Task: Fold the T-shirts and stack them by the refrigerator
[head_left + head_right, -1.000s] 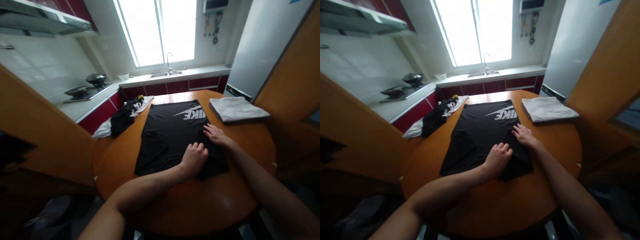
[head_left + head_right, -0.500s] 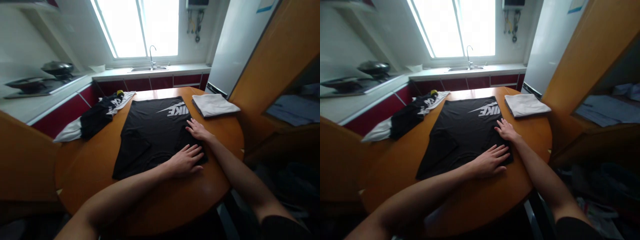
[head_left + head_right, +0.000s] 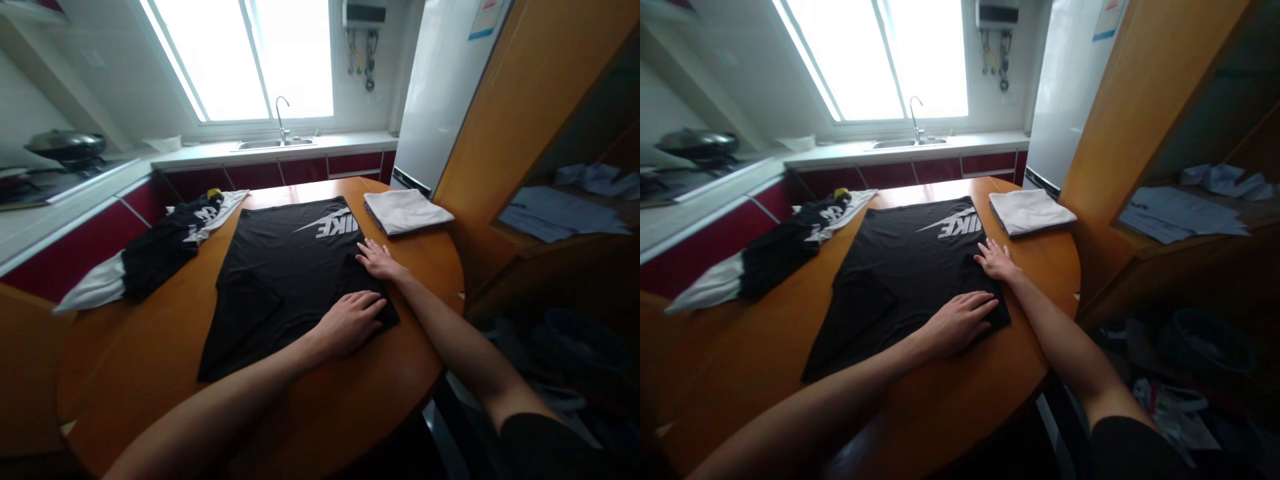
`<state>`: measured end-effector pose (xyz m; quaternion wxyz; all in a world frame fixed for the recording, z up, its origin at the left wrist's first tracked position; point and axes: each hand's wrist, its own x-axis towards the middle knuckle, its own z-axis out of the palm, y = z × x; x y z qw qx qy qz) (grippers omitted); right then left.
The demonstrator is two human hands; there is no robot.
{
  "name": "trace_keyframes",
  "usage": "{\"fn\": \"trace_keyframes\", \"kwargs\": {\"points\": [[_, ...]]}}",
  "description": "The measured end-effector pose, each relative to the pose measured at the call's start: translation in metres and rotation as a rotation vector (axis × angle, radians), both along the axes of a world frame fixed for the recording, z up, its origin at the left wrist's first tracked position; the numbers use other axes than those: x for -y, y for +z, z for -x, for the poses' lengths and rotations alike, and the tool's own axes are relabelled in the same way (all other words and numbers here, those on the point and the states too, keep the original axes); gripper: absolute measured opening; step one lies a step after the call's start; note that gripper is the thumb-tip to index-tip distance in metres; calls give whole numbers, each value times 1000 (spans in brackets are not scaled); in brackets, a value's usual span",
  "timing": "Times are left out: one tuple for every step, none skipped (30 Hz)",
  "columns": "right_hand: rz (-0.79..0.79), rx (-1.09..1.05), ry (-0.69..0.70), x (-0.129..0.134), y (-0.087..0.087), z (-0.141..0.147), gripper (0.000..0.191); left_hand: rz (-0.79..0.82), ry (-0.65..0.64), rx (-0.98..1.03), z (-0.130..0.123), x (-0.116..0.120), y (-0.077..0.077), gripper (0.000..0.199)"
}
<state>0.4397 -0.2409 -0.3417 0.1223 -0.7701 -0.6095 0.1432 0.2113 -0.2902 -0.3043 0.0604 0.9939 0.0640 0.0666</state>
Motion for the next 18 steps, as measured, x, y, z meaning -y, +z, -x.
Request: {"fn": "trace_keyframes", "kwargs": {"points": [[2, -4, 1, 0, 0, 0, 65, -41, 65, -19, 1, -3, 6, 39], [3, -7, 3, 0, 1, 0, 65, -80, 124, -50, 3, -6, 11, 34], [5, -10, 3, 0, 1, 0, 65, -113, 170, -88, 5, -9, 16, 31], [7, -13, 3, 0, 2, 0, 65, -136, 203, -125, 6, -12, 20, 28], [10, -17, 3, 0, 3, 0, 65, -148, 221, -156, 8, -16, 24, 25], [15, -22, 4, 0, 3, 0, 65, -155, 229, -180, 9, -19, 27, 23], [18, -26, 3, 0, 4, 0, 66, -162, 233, -196, 9, -21, 30, 23], [19, -31, 1, 0, 4, 0, 66, -171, 240, -206, 10, -24, 33, 23], [16, -36, 0, 0, 4, 0, 67, -183, 253, -210, 10, -26, 36, 24], [11, -41, -3, 0, 4, 1, 67, -198, 270, -212, 11, -27, 39, 24], [3, -43, -5, -1, 4, 1, 67, -215, 291, -212, 11, -28, 41, 24], [-4, -43, -8, -1, 4, 2, 67, -232, 317, -213, 11, -28, 42, 24], [-10, -41, -11, -1, 4, 2, 67, -246, 341, -216, 12, -28, 42, 25], [-15, -37, -14, -1, 3, 4, 67, -257, 363, -214, 12, -26, 40, 25], [-19, -31, -18, -1, 3, 5, 67, -263, 376, -196, 11, -24, 38, 25], [-22, -24, -22, -1, 3, 6, 68, -260, 367, -158, 10, -21, 34, 26], [-23, -18, -26, -1, 3, 7, 68, -243, 324, -107, 9, -18, 29, 28], [-24, -11, -29, -1, 3, 9, 68, -212, 249, -53, 7, -14, 23, 32]]}}
